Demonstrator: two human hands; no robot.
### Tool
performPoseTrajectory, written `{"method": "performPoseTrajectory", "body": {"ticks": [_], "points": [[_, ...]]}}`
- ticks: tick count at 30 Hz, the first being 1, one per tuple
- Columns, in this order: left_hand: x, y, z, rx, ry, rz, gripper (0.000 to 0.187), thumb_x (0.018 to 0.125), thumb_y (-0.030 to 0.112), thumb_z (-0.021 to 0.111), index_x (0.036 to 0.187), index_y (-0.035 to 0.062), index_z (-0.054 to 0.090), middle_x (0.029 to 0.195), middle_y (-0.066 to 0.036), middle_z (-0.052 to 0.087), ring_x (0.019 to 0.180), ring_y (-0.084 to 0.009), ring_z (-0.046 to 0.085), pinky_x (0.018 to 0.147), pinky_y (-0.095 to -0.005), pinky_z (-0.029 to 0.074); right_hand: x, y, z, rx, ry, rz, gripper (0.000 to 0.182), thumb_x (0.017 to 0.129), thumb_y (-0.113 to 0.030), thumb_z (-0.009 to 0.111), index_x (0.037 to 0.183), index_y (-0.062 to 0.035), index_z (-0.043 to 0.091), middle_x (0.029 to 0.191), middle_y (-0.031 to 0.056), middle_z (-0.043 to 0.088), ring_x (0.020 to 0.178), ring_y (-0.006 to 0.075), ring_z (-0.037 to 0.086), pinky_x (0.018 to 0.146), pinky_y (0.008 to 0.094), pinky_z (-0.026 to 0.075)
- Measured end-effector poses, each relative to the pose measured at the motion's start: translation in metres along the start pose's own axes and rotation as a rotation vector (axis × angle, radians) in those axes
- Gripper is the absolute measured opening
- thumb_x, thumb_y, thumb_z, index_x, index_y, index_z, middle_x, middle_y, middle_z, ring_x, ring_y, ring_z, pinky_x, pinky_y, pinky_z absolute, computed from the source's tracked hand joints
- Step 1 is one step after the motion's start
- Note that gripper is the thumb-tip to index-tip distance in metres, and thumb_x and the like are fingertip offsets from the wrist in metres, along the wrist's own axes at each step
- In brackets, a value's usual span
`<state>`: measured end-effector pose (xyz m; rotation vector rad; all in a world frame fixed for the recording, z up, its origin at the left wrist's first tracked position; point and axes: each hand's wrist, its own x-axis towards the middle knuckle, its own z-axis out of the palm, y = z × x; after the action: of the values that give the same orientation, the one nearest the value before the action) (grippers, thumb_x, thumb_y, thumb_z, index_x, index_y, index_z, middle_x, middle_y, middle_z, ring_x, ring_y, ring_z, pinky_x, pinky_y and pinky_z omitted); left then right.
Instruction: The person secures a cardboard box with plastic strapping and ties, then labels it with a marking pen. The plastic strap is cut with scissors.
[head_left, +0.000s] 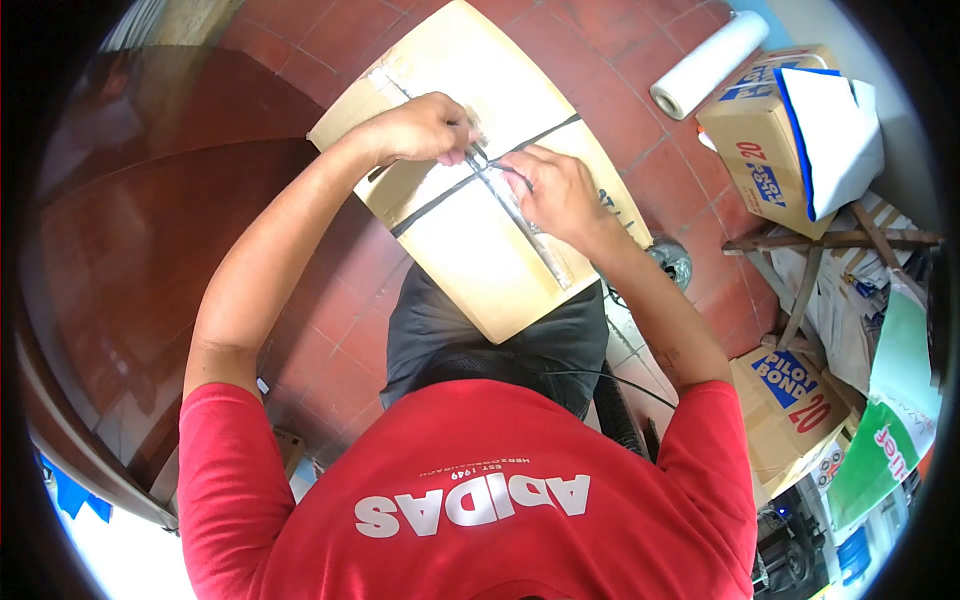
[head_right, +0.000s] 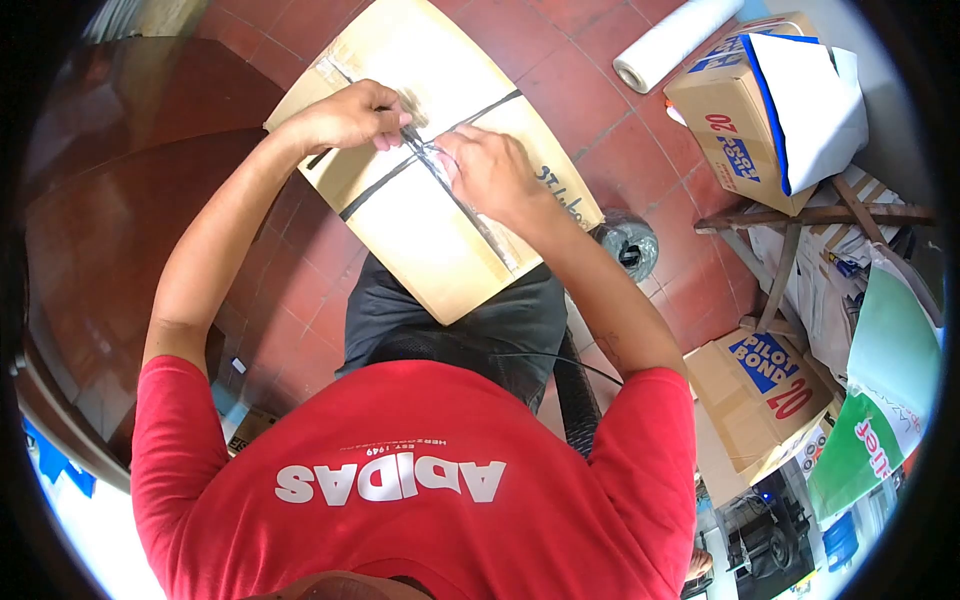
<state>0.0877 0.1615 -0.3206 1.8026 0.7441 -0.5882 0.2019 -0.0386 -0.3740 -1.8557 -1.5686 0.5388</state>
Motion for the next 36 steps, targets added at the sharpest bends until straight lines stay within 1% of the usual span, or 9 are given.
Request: {"method": "performPoseTrajectory", "body": {"ticks": [3, 6, 13, 19, 22, 27, 28, 31, 36], "points": [[0.006, -0.004, 0.005, -0.027, 0.06, -0.062, 0.022, 0.096, 0.018, 0.061, 0.09, -0.0014, 0.069, 0.083, -0.008, 0.07, 0.076, -0.0116, 0.061, 0.069, -0.0276, 0.051, -0.013, -0.015, 0.022, 0.189, 0.071, 0.068, 0.02, 0.085, -0.008, 0.07, 0.104, 0.0004, 0.071, 0.089, 0.0139, 0.07, 0.077, 0.0252, 0.07, 0.069, 0.0343, 0.054], [0.013, -0.009, 0.009, -0.422, 0.047, -0.099, 0.02, 0.097, 0.018, 0.061, 0.095, 0.0009, 0.069, 0.087, -0.01, 0.071, 0.08, -0.0108, 0.062, 0.069, -0.0248, 0.052, -0.019, -0.022, 0.039, 0.708, 0.086, 0.622, 0.022, 0.084, -0.004, 0.071, 0.105, 0.0025, 0.069, 0.092, 0.0123, 0.072, 0.077, 0.0133, 0.066, 0.069, 0.0285, 0.054], [-0.01, -0.015, 0.009, -0.762, -0.168, 0.015, 0.022, 0.1, 0.019, 0.058, 0.103, -0.0004, 0.068, 0.105, -0.014, 0.071, 0.083, -0.0137, 0.065, 0.073, -0.0294, 0.057, -0.017, -0.012, 0.042, 0.976, 0.177, 0.665, 0.023, 0.082, 0.002, 0.073, 0.103, 0.0022, 0.064, 0.088, 0.0077, 0.068, 0.073, 0.0107, 0.064, 0.068, 0.024, 0.054], [-0.007, -0.025, 0.012, -0.967, -0.119, -0.104, 0.024, 0.102, 0.024, 0.056, 0.092, 0.002, 0.06, 0.109, -0.019, 0.07, 0.091, -0.0204, 0.068, 0.081, -0.0355, 0.058, -0.015, -0.019, 0.032, 0.737, 0.138, 0.542, 0.023, 0.082, 0.0, 0.073, 0.104, 0.0013, 0.065, 0.084, 0.009, 0.069, 0.071, 0.0126, 0.065, 0.065, 0.027, 0.053], [0.0, -0.034, 0.019, -1.103, -0.066, 0.003, 0.028, 0.102, 0.024, 0.056, 0.08, 0.0076, 0.05, 0.091, -0.014, 0.069, 0.093, -0.0221, 0.069, 0.082, -0.0371, 0.058, -0.016, -0.018, 0.032, 0.56, 0.152, 0.443, 0.016, 0.086, -0.008, 0.071, 0.1, -0.0025, 0.067, 0.079, 0.0119, 0.069, 0.068, 0.0224, 0.068, 0.065, 0.0335, 0.054], [0.018, -0.019, 0.04, -1.515, 0.14, 0.075, 0.031, 0.1, 0.022, 0.059, 0.075, 0.0133, 0.043, 0.06, 0.003, 0.04, 0.053, -0.0099, 0.044, 0.052, -0.0272, 0.042, -0.004, -0.028, 0.019, 0.003, 0.083, 0.237, 0.014, 0.09, -0.016, 0.058, 0.085, -0.005, 0.066, 0.075, 0.0142, 0.068, 0.071, 0.0365, 0.067, 0.065, 0.0456, 0.053], [0.025, -0.009, 0.041, -1.412, 0.287, 0.027, 0.035, 0.099, 0.02, 0.061, 0.07, 0.0144, 0.043, 0.058, 0.005, 0.038, 0.047, -0.0076, 0.026, 0.045, -0.0272, 0.028, -0.002, -0.027, 0.022, 0.0, 0.079, 0.243, 0.014, 0.09, -0.016, 0.058, 0.085, -0.005, 0.066, 0.075, 0.0142, 0.068, 0.071, 0.0365, 0.067, 0.065, 0.0456, 0.053], [0.04, -0.004, 0.037, -0.918, 0.442, 0.04, 0.038, 0.097, 0.019, 0.063, 0.065, 0.0149, 0.042, 0.056, 0.006, 0.036, 0.046, -0.0064, 0.027, 0.043, -0.0266, 0.027, 0.001, -0.022, 0.031, -0.115, 0.014, 0.168, 0.011, 0.086, -0.011, 0.056, 0.084, -0.0044, 0.065, 0.074, 0.0148, 0.067, 0.069, 0.0354, 0.067, 0.063, 0.0464, 0.053], [0.054, -0.016, 0.039, -0.961, 0.55, -0.074, 0.041, 0.095, 0.018, 0.064, 0.062, 0.0154, 0.041, 0.052, 0.006, 0.035, 0.042, -0.0069, 0.027, 0.041, -0.0276, 0.027, -0.014, -0.008, 0.041, -0.095, -0.043, 0.092, 0.009, 0.088, -0.011, 0.058, 0.085, -0.0053, 0.064, 0.072, 0.0147, 0.064, 0.066, 0.035, 0.065, 0.06, 0.0443, 0.052]]}}
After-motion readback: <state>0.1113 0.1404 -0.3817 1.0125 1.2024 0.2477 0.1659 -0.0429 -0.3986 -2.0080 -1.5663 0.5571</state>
